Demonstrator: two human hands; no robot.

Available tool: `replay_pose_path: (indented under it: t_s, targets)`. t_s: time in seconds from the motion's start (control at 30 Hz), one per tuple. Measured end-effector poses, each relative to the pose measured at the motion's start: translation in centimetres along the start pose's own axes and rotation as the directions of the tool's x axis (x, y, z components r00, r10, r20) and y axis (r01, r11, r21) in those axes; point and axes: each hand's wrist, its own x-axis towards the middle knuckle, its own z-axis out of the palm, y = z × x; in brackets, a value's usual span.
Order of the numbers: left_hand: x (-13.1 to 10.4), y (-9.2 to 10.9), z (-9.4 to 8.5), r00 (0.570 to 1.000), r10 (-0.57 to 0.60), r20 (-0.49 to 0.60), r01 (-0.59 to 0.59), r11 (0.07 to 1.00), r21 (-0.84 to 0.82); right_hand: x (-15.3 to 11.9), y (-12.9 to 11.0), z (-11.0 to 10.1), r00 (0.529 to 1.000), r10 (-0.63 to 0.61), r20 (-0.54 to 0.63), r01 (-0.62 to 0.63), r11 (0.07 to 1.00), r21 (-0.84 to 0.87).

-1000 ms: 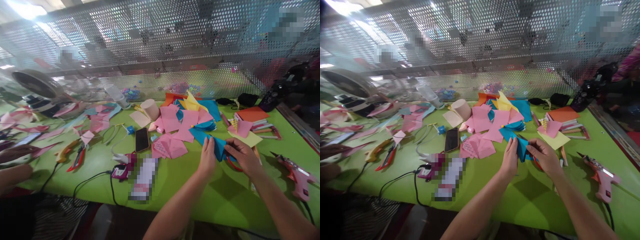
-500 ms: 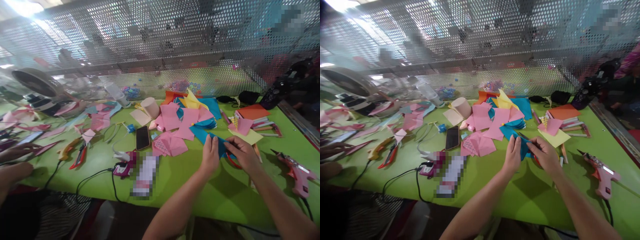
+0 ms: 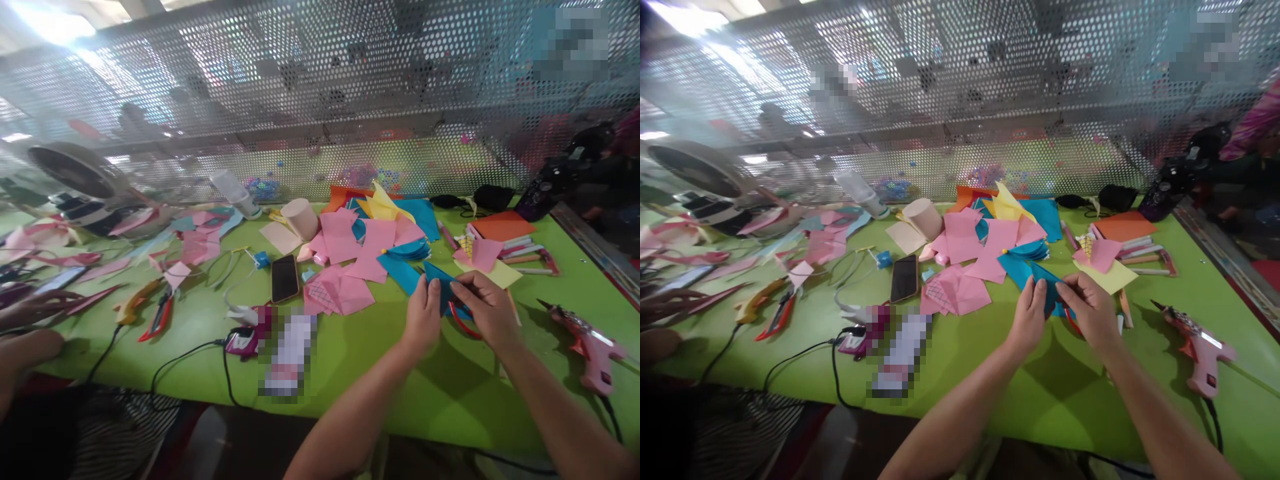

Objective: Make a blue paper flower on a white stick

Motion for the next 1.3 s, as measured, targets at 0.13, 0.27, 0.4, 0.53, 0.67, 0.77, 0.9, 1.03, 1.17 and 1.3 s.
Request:
replay_pose_path:
  t_s: [0.13,0.27,0.4,0.53,0.67,0.77,0.9,1.03,1.17,1.3]
  targets:
    - [0.2,-0.1,-0.2,0.999,0.036,0.021,-0.036,0.999,0.024,-0.2,0.2,0.0,1.0,0.002,0.007,-0.003,1.0,0.019]
    - [0.3,-0.1,-0.5,0.994,0.101,0.051,-0.105,0.989,0.102,-0.2,0.0,-0.2,0.998,-0.063,0.006,0.063,0.994,-0.087]
    - [0.3,0.4,-0.8,0.986,0.119,0.121,-0.144,0.963,0.228,-0.1,-0.2,-0.6,0.989,-0.144,-0.042,0.134,0.973,-0.186]
    - [0.0,1.0,-0.9,0.975,0.12,0.189,-0.178,0.929,0.324,0.1,-0.2,-0.7,0.988,-0.148,-0.05,0.137,0.973,-0.187]
    - [-0.3,0.8,-0.9,0.971,0.095,0.219,-0.166,0.929,0.332,0.1,0.2,-0.8,0.985,-0.166,-0.056,0.151,0.967,-0.208]
    - [1.0,0.9,-1.6,0.959,0.113,0.26,-0.196,0.926,0.323,0.3,0.5,-1.2,0.979,-0.185,-0.088,0.16,0.959,-0.232]
    - [5.6,2.1,-3.8,0.949,0.215,0.23,-0.297,0.851,0.432,1.2,1.2,-2.1,0.93,-0.253,-0.267,0.206,0.96,-0.19]
    - [11.0,2.6,-5.6,0.978,0.201,0.056,-0.154,0.518,0.842,2.1,1.8,-2.7,0.924,-0.22,-0.313,0.223,0.975,-0.026]
    - [13.9,1.5,-5.8,0.989,0.079,0.121,-0.138,0.274,0.952,2.5,2.2,-2.9,0.937,-0.196,-0.29,0.212,0.977,0.025]
    - [14.5,0.5,-5.6,0.985,0.107,0.135,-0.158,0.244,0.957,2.5,2.3,-3.2,0.949,-0.198,-0.244,0.211,0.977,0.03]
